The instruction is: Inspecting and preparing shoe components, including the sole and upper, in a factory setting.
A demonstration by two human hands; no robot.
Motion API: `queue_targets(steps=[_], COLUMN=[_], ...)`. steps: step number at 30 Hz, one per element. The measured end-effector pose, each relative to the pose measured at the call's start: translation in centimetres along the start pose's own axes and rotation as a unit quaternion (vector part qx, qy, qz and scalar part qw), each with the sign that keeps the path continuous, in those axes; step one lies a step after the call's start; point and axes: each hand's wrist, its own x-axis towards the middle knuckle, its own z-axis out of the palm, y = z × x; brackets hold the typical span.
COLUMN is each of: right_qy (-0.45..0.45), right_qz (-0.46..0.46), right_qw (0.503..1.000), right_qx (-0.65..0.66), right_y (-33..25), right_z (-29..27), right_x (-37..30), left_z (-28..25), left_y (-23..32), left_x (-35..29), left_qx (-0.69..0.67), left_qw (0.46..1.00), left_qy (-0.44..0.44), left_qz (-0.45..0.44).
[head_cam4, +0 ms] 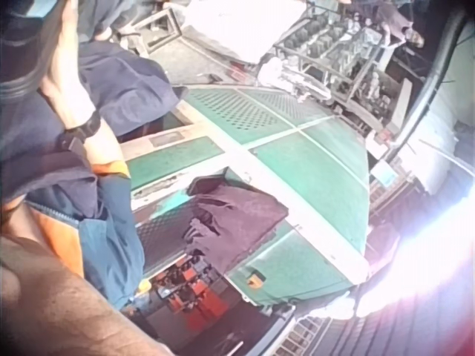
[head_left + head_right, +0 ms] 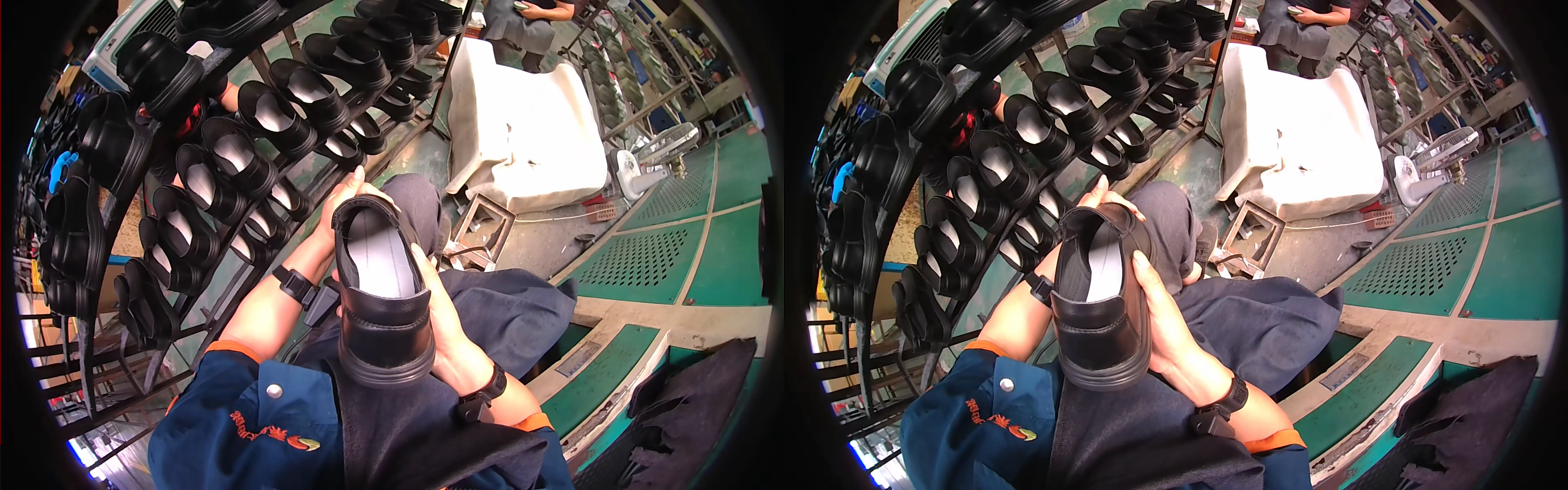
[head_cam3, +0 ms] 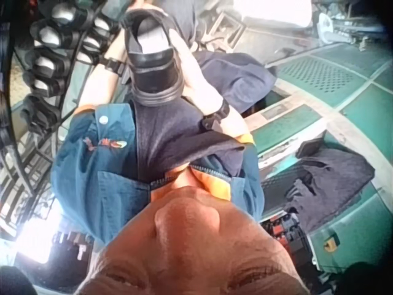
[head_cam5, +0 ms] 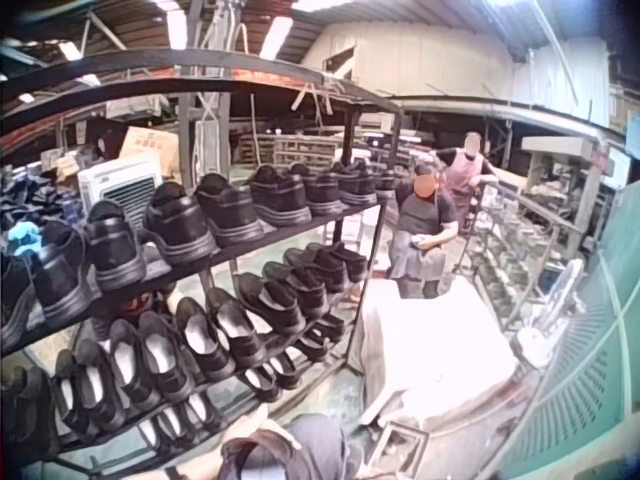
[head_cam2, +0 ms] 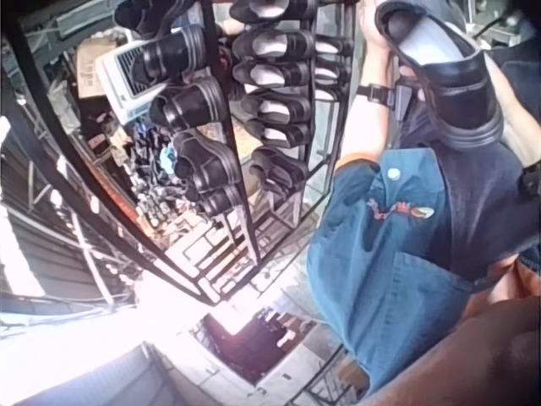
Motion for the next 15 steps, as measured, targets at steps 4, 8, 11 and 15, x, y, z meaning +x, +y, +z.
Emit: queue_targets(steps=[4, 8, 11, 15], right_qy=[0.031, 0.045, -0.056, -0.084], right_qz=[0.001, 0.017, 0.04, 0.042], right_qw=[0.999, 0.999, 0.992, 0.983], right_qx=[-0.012, 0.007, 0.108, 0.155], right_y=[0.2, -0.4, -1.1, -0.9], right_z=[-0.4, -0.6, -0.4, -1.2], right_x=[0.4, 0.0, 0.0, -0.1], left_z=[-0.2, -1.8, -0.1, 0.0], left_y=[0.0, -2.1, -0.8, -0.3], left_x=[-0.2, 1.0, 0.9, 0.8], left_qx=[0.035, -0.018, -0.092, -0.065], left_qw=[0.999, 0.999, 0.996, 0.998], left_qy=[0.012, -0.002, -0.005, 0.001], left_qz=[0.004, 0.029, 0.011, 0.028])
